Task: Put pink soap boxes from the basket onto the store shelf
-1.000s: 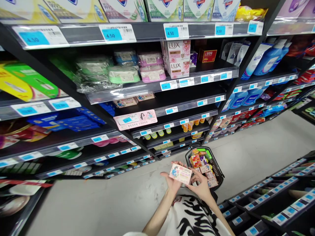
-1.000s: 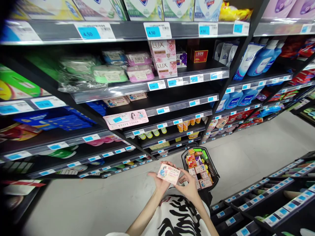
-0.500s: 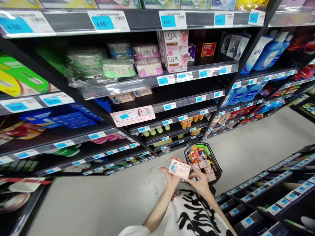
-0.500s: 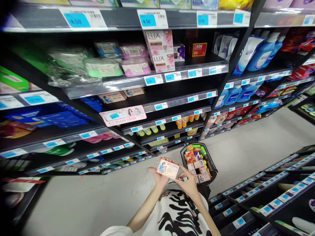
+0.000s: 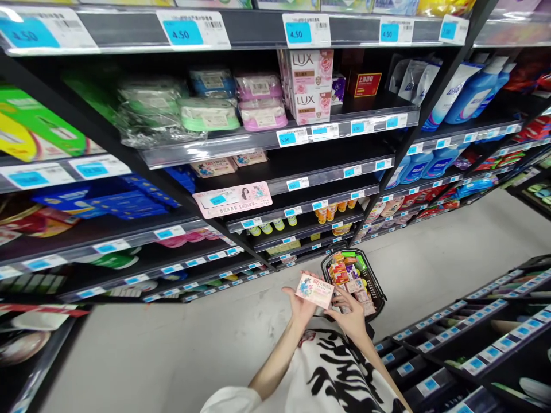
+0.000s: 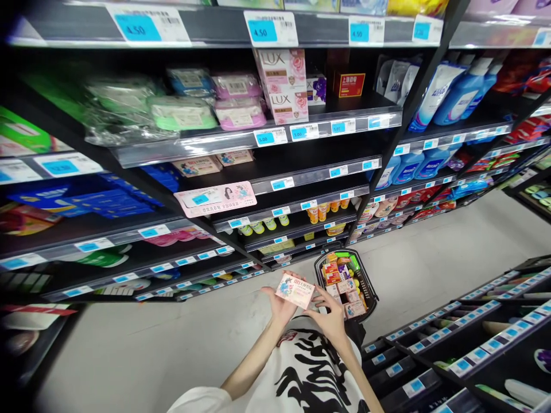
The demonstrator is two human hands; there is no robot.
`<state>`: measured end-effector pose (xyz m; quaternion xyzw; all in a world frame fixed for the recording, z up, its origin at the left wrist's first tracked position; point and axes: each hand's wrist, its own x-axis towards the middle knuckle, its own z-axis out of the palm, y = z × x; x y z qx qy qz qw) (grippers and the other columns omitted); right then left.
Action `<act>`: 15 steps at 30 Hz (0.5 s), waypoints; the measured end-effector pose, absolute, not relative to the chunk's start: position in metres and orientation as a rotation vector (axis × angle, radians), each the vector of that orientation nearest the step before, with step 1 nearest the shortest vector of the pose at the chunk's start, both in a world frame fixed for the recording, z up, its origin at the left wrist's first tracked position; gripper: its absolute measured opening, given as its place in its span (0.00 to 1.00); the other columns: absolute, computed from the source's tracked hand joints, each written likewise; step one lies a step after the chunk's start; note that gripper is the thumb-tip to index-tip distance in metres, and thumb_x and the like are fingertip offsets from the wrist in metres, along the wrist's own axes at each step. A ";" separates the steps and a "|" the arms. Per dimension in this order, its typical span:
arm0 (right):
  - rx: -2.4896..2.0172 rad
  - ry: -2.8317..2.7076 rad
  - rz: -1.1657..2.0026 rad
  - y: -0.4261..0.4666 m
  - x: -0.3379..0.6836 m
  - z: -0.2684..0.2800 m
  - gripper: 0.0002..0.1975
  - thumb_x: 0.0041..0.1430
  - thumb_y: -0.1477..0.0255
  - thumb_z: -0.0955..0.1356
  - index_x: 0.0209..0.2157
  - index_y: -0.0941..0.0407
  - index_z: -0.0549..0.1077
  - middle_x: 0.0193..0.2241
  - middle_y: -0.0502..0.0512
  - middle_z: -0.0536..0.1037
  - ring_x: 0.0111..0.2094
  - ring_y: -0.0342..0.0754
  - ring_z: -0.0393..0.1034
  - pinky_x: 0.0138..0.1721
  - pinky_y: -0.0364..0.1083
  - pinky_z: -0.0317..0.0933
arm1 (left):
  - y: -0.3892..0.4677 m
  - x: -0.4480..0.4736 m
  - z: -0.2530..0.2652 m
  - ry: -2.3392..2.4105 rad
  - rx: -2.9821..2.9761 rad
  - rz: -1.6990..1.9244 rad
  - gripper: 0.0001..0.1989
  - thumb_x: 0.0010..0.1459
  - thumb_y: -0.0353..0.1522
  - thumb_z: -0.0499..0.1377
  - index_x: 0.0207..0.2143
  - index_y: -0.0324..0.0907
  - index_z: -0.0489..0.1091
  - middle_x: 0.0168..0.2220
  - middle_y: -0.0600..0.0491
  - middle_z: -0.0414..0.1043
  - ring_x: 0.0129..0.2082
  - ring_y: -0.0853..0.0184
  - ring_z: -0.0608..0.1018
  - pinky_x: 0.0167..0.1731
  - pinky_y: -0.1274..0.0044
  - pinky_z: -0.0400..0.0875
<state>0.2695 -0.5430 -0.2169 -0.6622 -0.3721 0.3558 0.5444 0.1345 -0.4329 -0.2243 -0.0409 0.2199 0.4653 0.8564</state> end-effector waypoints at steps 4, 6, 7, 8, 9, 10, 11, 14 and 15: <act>-1.600 -0.838 0.803 -0.544 0.271 -0.217 0.34 0.42 0.67 0.83 0.54 0.53 0.81 0.35 0.55 0.87 0.35 0.53 0.82 0.44 0.53 0.79 | -0.433 0.135 -0.224 0.476 -0.115 0.991 0.25 0.62 0.53 0.63 0.54 0.49 0.76 0.55 0.48 0.78 0.61 0.56 0.75 0.63 0.64 0.68; -1.588 -0.819 0.793 -0.544 0.271 -0.217 0.32 0.41 0.68 0.83 0.52 0.54 0.82 0.34 0.55 0.87 0.35 0.54 0.82 0.43 0.53 0.79 | -0.433 0.136 -0.226 0.464 -0.170 1.006 0.22 0.64 0.52 0.61 0.50 0.49 0.78 0.51 0.49 0.81 0.57 0.58 0.77 0.63 0.65 0.68; -1.576 -0.810 0.795 -0.544 0.271 -0.217 0.31 0.41 0.69 0.82 0.51 0.54 0.82 0.34 0.55 0.87 0.35 0.54 0.82 0.42 0.53 0.80 | -0.434 0.136 -0.227 0.461 -0.203 1.015 0.20 0.64 0.53 0.61 0.47 0.50 0.79 0.48 0.50 0.82 0.54 0.59 0.79 0.63 0.65 0.68; -1.564 -0.800 0.800 -0.544 0.271 -0.218 0.30 0.41 0.69 0.82 0.50 0.54 0.83 0.34 0.55 0.87 0.34 0.54 0.82 0.42 0.52 0.80 | -0.434 0.136 -0.228 0.459 -0.234 1.024 0.20 0.64 0.53 0.61 0.44 0.50 0.80 0.45 0.51 0.82 0.51 0.59 0.80 0.62 0.64 0.69; -1.555 -0.786 0.808 -0.545 0.272 -0.219 0.30 0.41 0.70 0.82 0.50 0.54 0.83 0.34 0.56 0.86 0.34 0.53 0.82 0.41 0.52 0.80 | -0.434 0.137 -0.228 0.454 -0.264 1.031 0.21 0.64 0.54 0.60 0.42 0.50 0.81 0.43 0.51 0.82 0.48 0.60 0.81 0.62 0.64 0.69; -1.549 -0.774 0.823 -0.545 0.272 -0.221 0.29 0.41 0.69 0.82 0.50 0.55 0.82 0.34 0.56 0.86 0.33 0.53 0.81 0.40 0.51 0.80 | -0.434 0.137 -0.229 0.446 -0.292 1.036 0.22 0.63 0.55 0.61 0.40 0.49 0.81 0.41 0.51 0.82 0.46 0.60 0.81 0.62 0.62 0.69; -1.547 -0.760 0.836 -0.544 0.272 -0.224 0.29 0.42 0.69 0.82 0.50 0.55 0.82 0.33 0.56 0.86 0.33 0.53 0.81 0.39 0.50 0.80 | -0.434 0.137 -0.230 0.434 -0.314 1.039 0.23 0.62 0.56 0.61 0.39 0.48 0.81 0.40 0.50 0.82 0.44 0.60 0.82 0.61 0.61 0.69; -1.526 -0.729 0.891 -0.540 0.273 -0.231 0.30 0.43 0.67 0.82 0.50 0.55 0.81 0.33 0.57 0.86 0.34 0.54 0.81 0.39 0.50 0.79 | -0.430 0.137 -0.230 0.386 -0.352 1.056 0.24 0.61 0.55 0.63 0.38 0.45 0.82 0.39 0.48 0.83 0.43 0.58 0.82 0.60 0.59 0.69; -1.495 -0.710 0.919 -0.538 0.273 -0.232 0.31 0.43 0.66 0.82 0.51 0.55 0.80 0.36 0.59 0.86 0.34 0.54 0.82 0.39 0.50 0.79 | -0.429 0.136 -0.230 0.367 -0.355 1.063 0.23 0.60 0.54 0.64 0.38 0.44 0.82 0.39 0.47 0.83 0.43 0.58 0.83 0.60 0.59 0.69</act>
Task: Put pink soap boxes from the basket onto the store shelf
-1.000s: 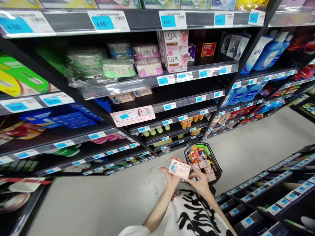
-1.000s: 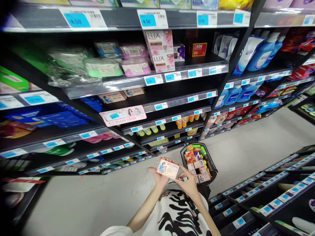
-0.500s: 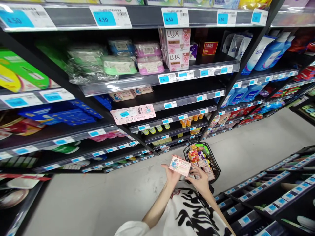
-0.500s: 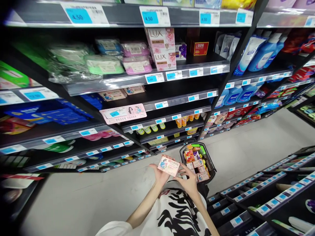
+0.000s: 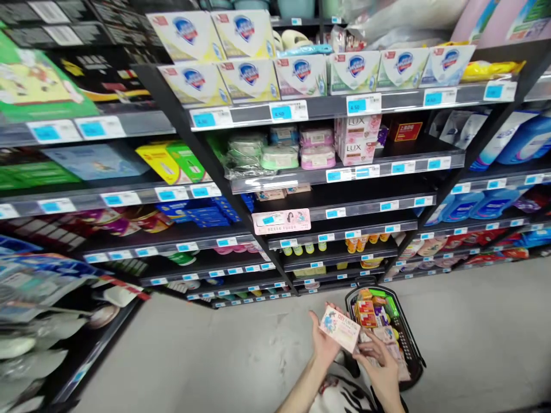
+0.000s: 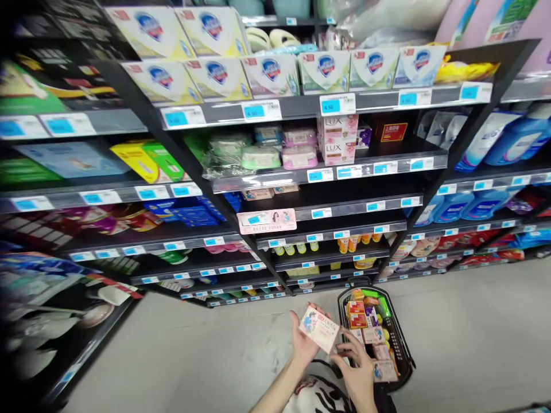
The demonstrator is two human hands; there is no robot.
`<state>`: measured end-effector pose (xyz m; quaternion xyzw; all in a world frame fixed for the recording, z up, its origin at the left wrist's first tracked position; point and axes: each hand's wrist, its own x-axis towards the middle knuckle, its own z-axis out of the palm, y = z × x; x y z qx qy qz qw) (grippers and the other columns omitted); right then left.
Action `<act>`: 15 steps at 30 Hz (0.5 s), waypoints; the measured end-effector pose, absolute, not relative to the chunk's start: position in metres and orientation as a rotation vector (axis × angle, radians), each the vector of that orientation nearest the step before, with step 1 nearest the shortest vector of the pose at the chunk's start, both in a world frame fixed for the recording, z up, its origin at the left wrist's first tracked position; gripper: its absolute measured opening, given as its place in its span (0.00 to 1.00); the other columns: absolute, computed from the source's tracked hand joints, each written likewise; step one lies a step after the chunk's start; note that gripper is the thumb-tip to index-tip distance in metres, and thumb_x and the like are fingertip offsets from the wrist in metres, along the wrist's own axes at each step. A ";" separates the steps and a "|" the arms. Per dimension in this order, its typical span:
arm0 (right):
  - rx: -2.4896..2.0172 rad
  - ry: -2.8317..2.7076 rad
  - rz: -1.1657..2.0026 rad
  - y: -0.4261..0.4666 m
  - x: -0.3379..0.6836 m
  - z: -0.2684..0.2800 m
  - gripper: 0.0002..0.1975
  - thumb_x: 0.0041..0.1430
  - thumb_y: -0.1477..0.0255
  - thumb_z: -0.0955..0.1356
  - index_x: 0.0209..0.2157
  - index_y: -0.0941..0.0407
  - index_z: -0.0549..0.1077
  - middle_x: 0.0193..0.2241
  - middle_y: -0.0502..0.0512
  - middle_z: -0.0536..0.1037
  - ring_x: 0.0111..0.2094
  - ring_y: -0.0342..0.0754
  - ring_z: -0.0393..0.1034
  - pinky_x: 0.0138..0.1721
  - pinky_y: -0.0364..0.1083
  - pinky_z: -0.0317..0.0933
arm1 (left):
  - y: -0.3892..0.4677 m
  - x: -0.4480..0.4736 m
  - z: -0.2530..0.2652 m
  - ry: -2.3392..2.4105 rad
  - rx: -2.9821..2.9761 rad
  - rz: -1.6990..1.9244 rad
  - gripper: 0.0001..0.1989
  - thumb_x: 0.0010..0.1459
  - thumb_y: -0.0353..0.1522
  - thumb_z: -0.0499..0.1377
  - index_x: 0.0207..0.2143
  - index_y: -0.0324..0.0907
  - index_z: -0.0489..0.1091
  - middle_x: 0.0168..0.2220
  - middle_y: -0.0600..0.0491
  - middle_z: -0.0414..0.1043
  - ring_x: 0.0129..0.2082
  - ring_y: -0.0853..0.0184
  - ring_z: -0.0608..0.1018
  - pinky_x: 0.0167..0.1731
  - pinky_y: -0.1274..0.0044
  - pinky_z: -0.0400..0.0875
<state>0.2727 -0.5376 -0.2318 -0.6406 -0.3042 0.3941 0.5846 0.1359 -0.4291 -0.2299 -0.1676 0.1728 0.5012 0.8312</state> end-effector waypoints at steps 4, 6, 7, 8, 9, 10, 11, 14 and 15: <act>-1.346 -0.538 1.114 -0.530 0.268 -0.228 0.39 0.43 0.58 0.82 0.57 0.53 0.76 0.54 0.67 0.82 0.34 0.53 0.81 0.31 0.49 0.77 | -0.427 0.131 -0.230 0.284 -0.331 1.041 0.20 0.53 0.49 0.73 0.39 0.45 0.82 0.39 0.50 0.84 0.43 0.59 0.83 0.61 0.61 0.69; -1.316 -0.479 1.242 -0.528 0.265 -0.224 0.42 0.42 0.52 0.82 0.57 0.54 0.76 0.52 0.67 0.83 0.35 0.54 0.80 0.27 0.48 0.75 | -0.427 0.133 -0.231 0.293 -0.308 1.008 0.20 0.50 0.47 0.75 0.39 0.44 0.82 0.39 0.50 0.84 0.42 0.60 0.83 0.59 0.63 0.69; -1.311 -0.465 1.285 -0.527 0.265 -0.224 0.42 0.41 0.51 0.82 0.56 0.54 0.76 0.49 0.67 0.84 0.36 0.56 0.80 0.26 0.47 0.75 | -0.428 0.135 -0.230 0.312 -0.292 0.989 0.20 0.50 0.47 0.76 0.38 0.44 0.82 0.38 0.50 0.84 0.42 0.60 0.83 0.58 0.64 0.70; -1.310 -0.457 1.314 -0.526 0.264 -0.224 0.41 0.41 0.50 0.82 0.54 0.55 0.77 0.48 0.67 0.85 0.37 0.57 0.81 0.26 0.47 0.74 | -0.430 0.138 -0.229 0.338 -0.265 0.968 0.20 0.49 0.46 0.76 0.38 0.43 0.82 0.38 0.50 0.84 0.41 0.60 0.83 0.57 0.65 0.70; -1.309 -0.443 1.327 -0.526 0.265 -0.226 0.40 0.40 0.51 0.82 0.53 0.56 0.78 0.47 0.66 0.85 0.39 0.59 0.81 0.27 0.48 0.75 | -0.431 0.143 -0.227 0.365 -0.221 0.946 0.21 0.49 0.47 0.76 0.38 0.42 0.82 0.38 0.49 0.83 0.40 0.60 0.83 0.56 0.66 0.70; -1.310 -0.410 1.325 -0.525 0.267 -0.229 0.38 0.40 0.52 0.83 0.51 0.56 0.79 0.47 0.66 0.85 0.41 0.60 0.81 0.30 0.49 0.76 | -0.433 0.148 -0.224 0.388 -0.153 0.925 0.22 0.49 0.49 0.75 0.38 0.42 0.81 0.38 0.49 0.83 0.41 0.59 0.82 0.55 0.66 0.70; -1.309 -0.357 1.315 -0.525 0.270 -0.233 0.36 0.39 0.53 0.83 0.48 0.56 0.80 0.46 0.65 0.86 0.44 0.60 0.82 0.34 0.50 0.78 | -0.435 0.153 -0.221 0.407 -0.058 0.909 0.24 0.50 0.51 0.74 0.39 0.42 0.81 0.40 0.48 0.83 0.42 0.58 0.82 0.56 0.65 0.69; -1.314 -0.163 1.249 -0.525 0.284 -0.249 0.34 0.32 0.52 0.84 0.42 0.54 0.82 0.42 0.60 0.87 0.47 0.62 0.82 0.45 0.53 0.79 | -0.438 0.165 -0.209 0.463 0.329 0.858 0.29 0.51 0.57 0.70 0.44 0.43 0.79 0.45 0.46 0.81 0.48 0.54 0.80 0.55 0.66 0.67; -1.326 -0.133 1.217 -0.527 0.291 -0.254 0.34 0.30 0.51 0.84 0.40 0.53 0.82 0.39 0.59 0.88 0.46 0.64 0.83 0.45 0.54 0.79 | -0.437 0.167 -0.206 0.485 0.440 0.830 0.30 0.52 0.58 0.69 0.45 0.43 0.79 0.46 0.45 0.80 0.49 0.54 0.79 0.54 0.67 0.67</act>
